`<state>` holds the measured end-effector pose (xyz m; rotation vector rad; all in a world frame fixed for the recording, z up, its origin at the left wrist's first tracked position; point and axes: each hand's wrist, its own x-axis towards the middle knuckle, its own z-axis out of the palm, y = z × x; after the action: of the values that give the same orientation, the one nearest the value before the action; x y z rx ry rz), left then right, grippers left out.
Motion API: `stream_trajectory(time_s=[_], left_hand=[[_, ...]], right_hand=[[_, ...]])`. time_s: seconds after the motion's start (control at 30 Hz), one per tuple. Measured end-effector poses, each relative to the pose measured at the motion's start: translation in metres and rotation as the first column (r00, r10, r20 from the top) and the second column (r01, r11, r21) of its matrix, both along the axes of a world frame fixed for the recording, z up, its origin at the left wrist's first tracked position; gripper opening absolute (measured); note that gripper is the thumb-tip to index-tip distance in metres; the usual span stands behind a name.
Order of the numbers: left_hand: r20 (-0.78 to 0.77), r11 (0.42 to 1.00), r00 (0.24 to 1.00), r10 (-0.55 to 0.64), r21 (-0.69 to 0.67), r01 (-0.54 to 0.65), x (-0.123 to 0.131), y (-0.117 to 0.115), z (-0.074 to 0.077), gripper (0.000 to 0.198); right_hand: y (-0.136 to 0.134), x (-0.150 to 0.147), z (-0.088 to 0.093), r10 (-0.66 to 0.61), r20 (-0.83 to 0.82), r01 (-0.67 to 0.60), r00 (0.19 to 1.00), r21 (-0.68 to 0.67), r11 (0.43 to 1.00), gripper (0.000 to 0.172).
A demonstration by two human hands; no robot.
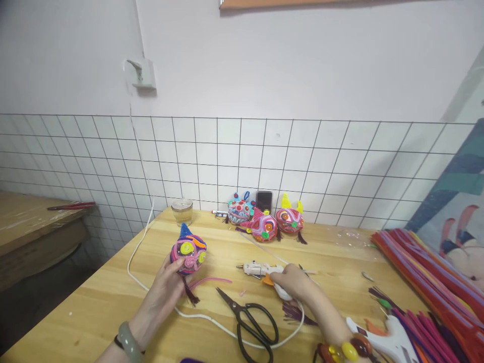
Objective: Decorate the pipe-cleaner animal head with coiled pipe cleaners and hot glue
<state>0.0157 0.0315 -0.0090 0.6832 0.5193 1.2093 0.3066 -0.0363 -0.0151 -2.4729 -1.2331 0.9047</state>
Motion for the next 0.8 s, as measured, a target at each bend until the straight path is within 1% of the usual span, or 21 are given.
stream_trajectory(time_s=[0.1, 0.2, 0.33, 0.37, 0.43, 0.5, 0.57, 0.63, 0.7, 0.8], left_hand=[[0.004, 1.0, 1.0, -0.008, -0.008, 0.008, 0.0, -0.001, 0.0, 0.032], [-0.004, 1.0, 1.0, -0.006, -0.007, 0.006, -0.001, -0.003, 0.001, 0.035], [-0.052, 0.999, 0.998, 0.02, 0.033, -0.018, -0.001, -0.004, 0.001, 0.041], [-0.078, 0.998, 0.996, 0.04, 0.055, -0.036, -0.001, -0.004, 0.001, 0.044], [-0.133, 0.987, 0.984, 0.121, 0.12, -0.105, 0.0, -0.004, 0.0, 0.049], [-0.162, 0.975, 0.97, 0.182, 0.157, -0.157, 0.001, -0.004, -0.002, 0.054], [-0.176, 0.969, 0.962, 0.207, 0.174, -0.177, 0.001, -0.004, -0.003, 0.057], [-0.208, 0.96, 0.953, 0.22, 0.217, -0.174, 0.002, -0.006, -0.002, 0.059], [-0.256, 0.95, 0.939, 0.23, 0.27, -0.159, 0.002, -0.008, 0.001, 0.061], [-0.308, 0.943, 0.924, 0.227, 0.308, -0.129, 0.002, -0.011, 0.006, 0.062]], right_hand=[[-0.002, -0.003, 0.0, -0.033, -0.137, 0.044, 0.99, 0.073, 0.996, 0.036], [-0.005, -0.008, 0.008, -0.038, -0.246, 0.085, 0.968, 0.183, 0.979, 0.034], [-0.01, -0.023, 0.03, 0.034, -0.373, 0.111, 0.927, 0.362, 0.925, 0.028], [-0.012, -0.029, 0.037, 0.063, -0.403, 0.111, 0.913, 0.395, 0.912, 0.027], [-0.018, -0.041, 0.051, 0.122, -0.44, 0.1, 0.89, 0.45, 0.888, 0.028], [-0.026, -0.055, 0.064, 0.202, -0.445, 0.068, 0.872, 0.519, 0.852, 0.033], [-0.036, -0.068, 0.075, 0.322, -0.461, 0.011, 0.827, 0.586, 0.81, 0.041], [-0.046, -0.081, 0.082, 0.367, -0.47, -0.029, 0.803, 0.584, 0.811, 0.046], [-0.053, -0.091, 0.086, 0.378, -0.406, -0.078, 0.832, 0.588, 0.805, 0.045], [-0.06, -0.101, 0.084, 0.379, -0.195, -0.175, 0.905, 0.64, 0.748, 0.034]])
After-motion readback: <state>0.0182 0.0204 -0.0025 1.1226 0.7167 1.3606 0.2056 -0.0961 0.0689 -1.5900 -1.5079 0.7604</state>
